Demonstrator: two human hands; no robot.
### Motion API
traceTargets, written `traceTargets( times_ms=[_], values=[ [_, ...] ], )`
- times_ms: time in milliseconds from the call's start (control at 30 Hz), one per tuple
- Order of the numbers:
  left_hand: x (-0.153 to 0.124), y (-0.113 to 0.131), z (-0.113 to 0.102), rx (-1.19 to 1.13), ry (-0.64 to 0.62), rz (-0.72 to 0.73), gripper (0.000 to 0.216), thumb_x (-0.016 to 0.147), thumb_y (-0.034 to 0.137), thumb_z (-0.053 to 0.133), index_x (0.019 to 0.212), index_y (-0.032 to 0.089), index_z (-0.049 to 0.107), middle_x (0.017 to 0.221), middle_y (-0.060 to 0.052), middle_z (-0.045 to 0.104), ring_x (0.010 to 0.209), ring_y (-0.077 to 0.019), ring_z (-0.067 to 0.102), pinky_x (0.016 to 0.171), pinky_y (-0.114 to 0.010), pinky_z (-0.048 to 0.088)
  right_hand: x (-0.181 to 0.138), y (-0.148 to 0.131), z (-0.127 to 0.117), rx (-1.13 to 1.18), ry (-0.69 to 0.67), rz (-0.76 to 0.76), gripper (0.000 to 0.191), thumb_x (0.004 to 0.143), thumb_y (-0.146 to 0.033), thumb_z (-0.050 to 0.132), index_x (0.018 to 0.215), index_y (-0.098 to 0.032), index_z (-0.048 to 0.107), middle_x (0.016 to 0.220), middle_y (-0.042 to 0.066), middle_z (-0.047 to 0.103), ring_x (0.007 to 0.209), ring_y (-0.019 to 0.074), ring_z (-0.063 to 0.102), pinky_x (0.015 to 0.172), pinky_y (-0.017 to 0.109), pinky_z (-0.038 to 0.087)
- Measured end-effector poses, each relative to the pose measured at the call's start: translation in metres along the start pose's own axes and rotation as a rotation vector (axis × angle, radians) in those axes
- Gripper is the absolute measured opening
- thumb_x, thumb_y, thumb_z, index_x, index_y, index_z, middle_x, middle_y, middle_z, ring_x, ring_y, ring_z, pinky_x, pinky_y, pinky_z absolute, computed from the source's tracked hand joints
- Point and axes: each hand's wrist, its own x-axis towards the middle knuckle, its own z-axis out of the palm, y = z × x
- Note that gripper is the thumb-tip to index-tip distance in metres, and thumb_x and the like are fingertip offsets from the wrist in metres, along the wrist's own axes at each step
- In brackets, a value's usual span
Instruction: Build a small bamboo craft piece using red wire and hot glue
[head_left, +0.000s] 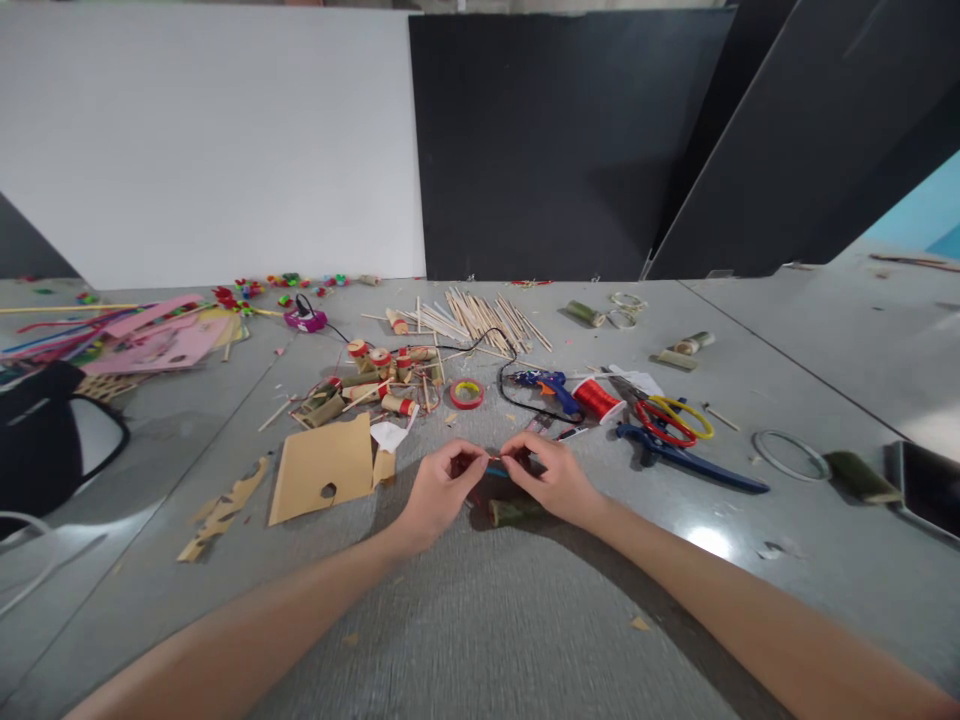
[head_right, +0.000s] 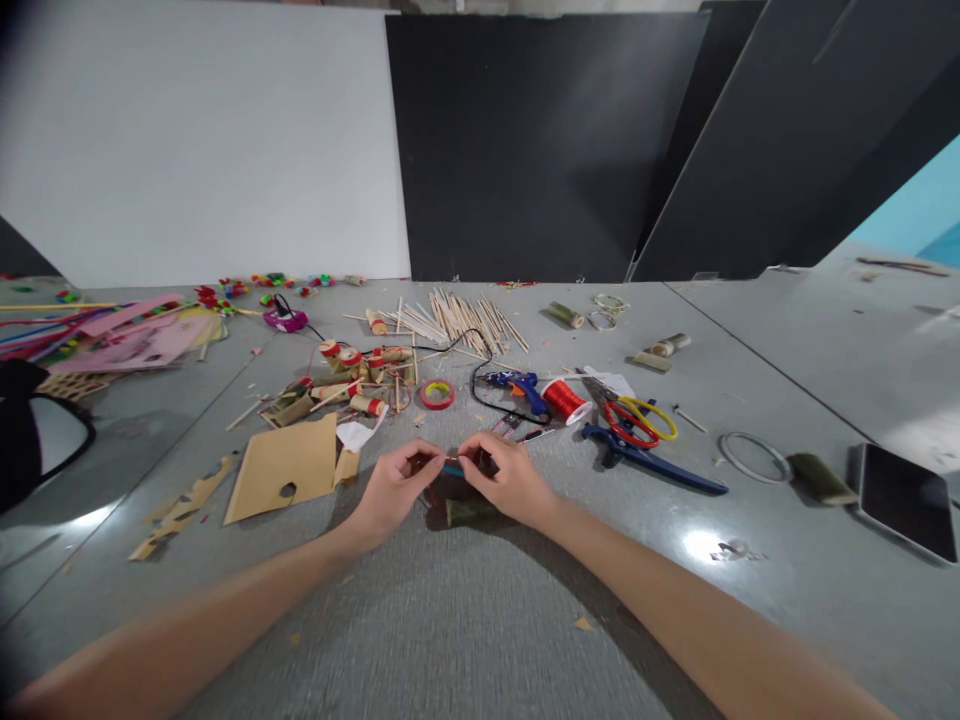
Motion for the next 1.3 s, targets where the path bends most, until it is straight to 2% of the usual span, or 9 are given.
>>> traceTargets(
  times_ms=[233,1300],
  values=[
    [0.0005,-0.0004,0.0,-0.002,-0.004,0.018,0.018,0.087,0.035,0.066,0.086,0.017,0.07,0.081,-0.004,0.071,0.074,-0.0165,0.065,0.068,-0.026,0.051,-0.0004,0.0023,0.0002,-0.009,-0.027,-0.014,0.009,0.095,-0.026,0.056,0.092,-0.022,0.064,0.083,0.002,0.068,0.076,0.0167,0.063,0.069,0.028,0.048],
    [0.0,-0.0038,-0.0004,0.032,-0.013,0.012,0.017,0.087,0.033,0.065,0.086,0.018,0.071,0.083,-0.005,0.074,0.074,-0.0172,0.067,0.068,-0.027,0.052,0.0011,-0.0007,-0.0003,0.0,0.001,-0.011,0.009,0.088,-0.018,0.058,0.082,-0.021,0.064,0.076,-0.001,0.065,0.07,0.0141,0.06,0.067,0.026,0.045]
  ],
)
